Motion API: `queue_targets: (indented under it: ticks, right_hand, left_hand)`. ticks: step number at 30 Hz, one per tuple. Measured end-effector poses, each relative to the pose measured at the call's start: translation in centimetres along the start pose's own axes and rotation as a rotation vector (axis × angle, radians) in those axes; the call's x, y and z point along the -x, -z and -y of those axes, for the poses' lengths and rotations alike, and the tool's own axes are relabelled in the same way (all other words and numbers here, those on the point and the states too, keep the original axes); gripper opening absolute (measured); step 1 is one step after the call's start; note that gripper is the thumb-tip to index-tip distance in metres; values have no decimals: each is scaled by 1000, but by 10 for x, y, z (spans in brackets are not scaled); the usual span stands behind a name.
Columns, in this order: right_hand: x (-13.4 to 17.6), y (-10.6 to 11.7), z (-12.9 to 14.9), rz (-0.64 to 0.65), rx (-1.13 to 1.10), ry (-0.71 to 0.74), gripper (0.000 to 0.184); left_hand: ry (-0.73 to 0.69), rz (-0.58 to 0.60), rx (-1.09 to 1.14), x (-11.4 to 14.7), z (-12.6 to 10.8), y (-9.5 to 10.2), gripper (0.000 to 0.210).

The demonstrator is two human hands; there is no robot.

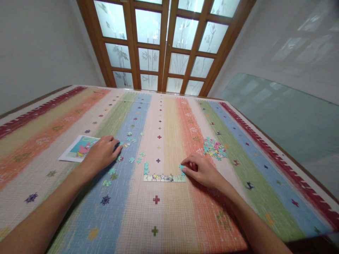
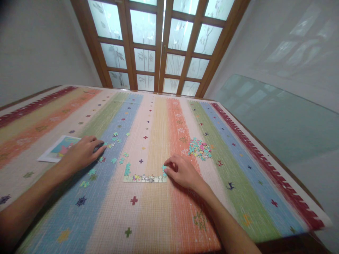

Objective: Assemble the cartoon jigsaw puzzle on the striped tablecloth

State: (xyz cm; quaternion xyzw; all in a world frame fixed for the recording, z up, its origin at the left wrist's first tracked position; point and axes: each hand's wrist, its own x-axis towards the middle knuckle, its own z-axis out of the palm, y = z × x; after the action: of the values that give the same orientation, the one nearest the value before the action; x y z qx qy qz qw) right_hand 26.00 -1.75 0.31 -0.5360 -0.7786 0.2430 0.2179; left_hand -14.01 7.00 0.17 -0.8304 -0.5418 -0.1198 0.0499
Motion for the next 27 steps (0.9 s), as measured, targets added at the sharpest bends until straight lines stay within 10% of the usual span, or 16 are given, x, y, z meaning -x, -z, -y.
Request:
queue_targets:
  ticks: [20, 27]
  right_hand:
    - [1, -1, 0, -4, -24, -2, 6]
    - [-2, 2, 8, -78, -208, -28, 15]
  left_hand:
    - [120, -75, 275, -5, -2, 9, 18]
    - [52, -98, 609, -4, -47, 27, 23]
